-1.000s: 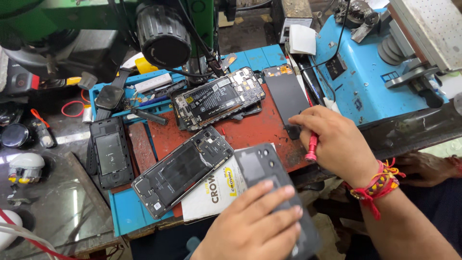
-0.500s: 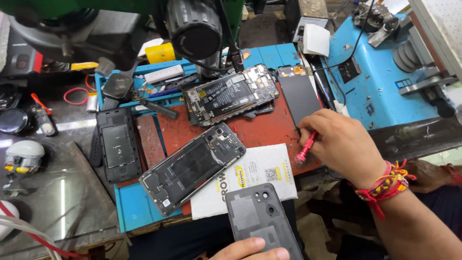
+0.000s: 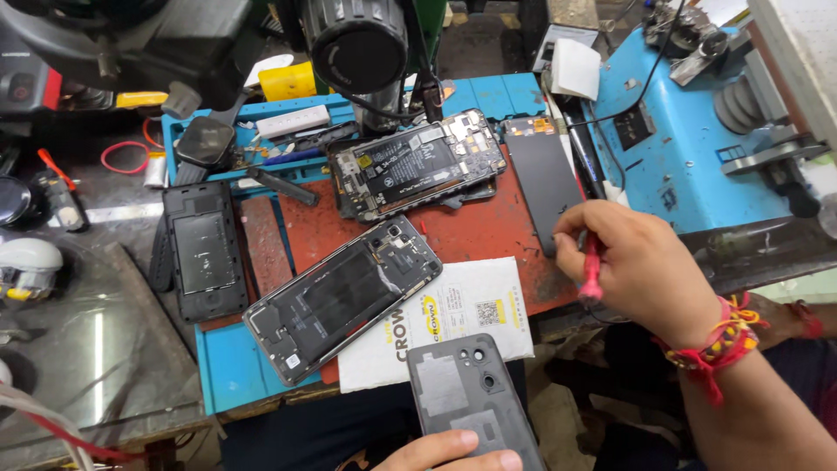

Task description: The person uses a screwdriver to remove screws from a mobile phone and then replaces a component, before testing the new screen and attaching a back panel.

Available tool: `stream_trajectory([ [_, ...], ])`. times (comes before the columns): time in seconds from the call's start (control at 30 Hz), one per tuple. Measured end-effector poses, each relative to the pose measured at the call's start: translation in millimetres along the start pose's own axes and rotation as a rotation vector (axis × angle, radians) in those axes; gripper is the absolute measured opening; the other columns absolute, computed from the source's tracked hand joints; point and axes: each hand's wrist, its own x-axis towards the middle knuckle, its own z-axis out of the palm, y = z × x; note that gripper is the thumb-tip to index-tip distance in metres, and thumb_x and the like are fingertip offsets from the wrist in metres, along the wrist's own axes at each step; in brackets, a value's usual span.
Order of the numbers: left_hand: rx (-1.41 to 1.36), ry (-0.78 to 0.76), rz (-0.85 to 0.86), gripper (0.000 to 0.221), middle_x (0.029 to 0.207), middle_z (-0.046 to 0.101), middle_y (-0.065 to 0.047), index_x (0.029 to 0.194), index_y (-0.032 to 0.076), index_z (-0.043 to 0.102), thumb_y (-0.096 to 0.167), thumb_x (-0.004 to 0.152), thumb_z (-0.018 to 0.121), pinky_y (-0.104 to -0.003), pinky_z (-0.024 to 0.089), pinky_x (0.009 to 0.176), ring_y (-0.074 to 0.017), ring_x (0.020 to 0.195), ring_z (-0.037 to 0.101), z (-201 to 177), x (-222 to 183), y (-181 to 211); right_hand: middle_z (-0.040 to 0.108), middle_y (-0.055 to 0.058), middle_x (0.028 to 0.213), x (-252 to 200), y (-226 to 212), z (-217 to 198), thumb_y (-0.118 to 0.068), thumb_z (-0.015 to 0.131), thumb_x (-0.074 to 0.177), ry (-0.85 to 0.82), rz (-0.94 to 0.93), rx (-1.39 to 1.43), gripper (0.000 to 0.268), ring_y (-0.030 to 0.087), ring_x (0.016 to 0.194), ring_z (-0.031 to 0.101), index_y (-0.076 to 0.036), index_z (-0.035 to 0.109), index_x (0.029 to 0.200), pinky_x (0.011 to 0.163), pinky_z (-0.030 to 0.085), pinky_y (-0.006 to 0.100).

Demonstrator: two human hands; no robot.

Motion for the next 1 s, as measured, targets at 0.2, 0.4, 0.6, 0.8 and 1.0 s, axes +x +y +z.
stream_trajectory([
  [0.2,-0.029,-0.010,-0.022,0.030,0.144,0.068,-0.012,0.138,0.000,0.058,0.012,0.114,0.044,-0.022,0.047,0.109,-0.0103,0.128,0.068,1,-1,1,0.070,0.009,0.090,-4,1,3,-0.016,0.074,0.083,-0.033,-0.243,-0.114,0.018,0.031,0.080,0.068,-0.007,0.073,0.099,0.069,0.053,0.040],
  [0.4,-0.081,-0.020,-0.048,0.033,0.145,0.067,-0.015,0.142,-0.002,0.055,0.012,0.115,0.043,-0.022,0.047,0.109,-0.0120,0.129,0.067,8,-6,5,0.065,0.011,0.084,-1,-3,4,-0.014,0.070,0.084,-0.060,-0.269,-0.172,0.012,0.033,0.080,0.065,-0.006,0.070,0.093,0.071,0.052,0.043],
  [0.6,-0.263,-0.065,-0.118,0.036,0.147,0.066,-0.018,0.146,-0.004,0.053,0.012,0.116,0.042,-0.022,0.047,0.108,-0.0137,0.130,0.067,11,-8,3,0.063,0.009,0.074,-14,12,-20,-0.002,0.056,0.084,-0.025,0.077,0.017,0.008,0.023,0.064,0.063,-0.004,0.064,0.084,0.061,0.054,0.035],
  [0.8,-0.227,-0.026,-0.077,0.034,0.144,0.067,-0.017,0.144,-0.005,0.054,0.011,0.114,0.049,-0.022,0.049,0.107,-0.0139,0.127,0.069,9,-1,8,0.065,0.008,0.072,-37,30,-25,0.000,0.063,0.083,0.070,0.123,0.036,0.008,0.018,0.060,0.060,-0.003,0.070,0.084,0.057,0.051,0.032],
  [1.0,-0.078,0.015,-0.048,0.033,0.144,0.069,-0.013,0.144,-0.003,0.054,0.012,0.115,0.049,-0.021,0.050,0.107,-0.0104,0.127,0.071,11,0,14,0.071,0.008,0.092,-37,34,-29,-0.002,0.066,0.083,0.137,0.048,-0.029,0.009,0.017,0.074,0.067,-0.003,0.072,0.090,0.070,0.053,0.030],
])
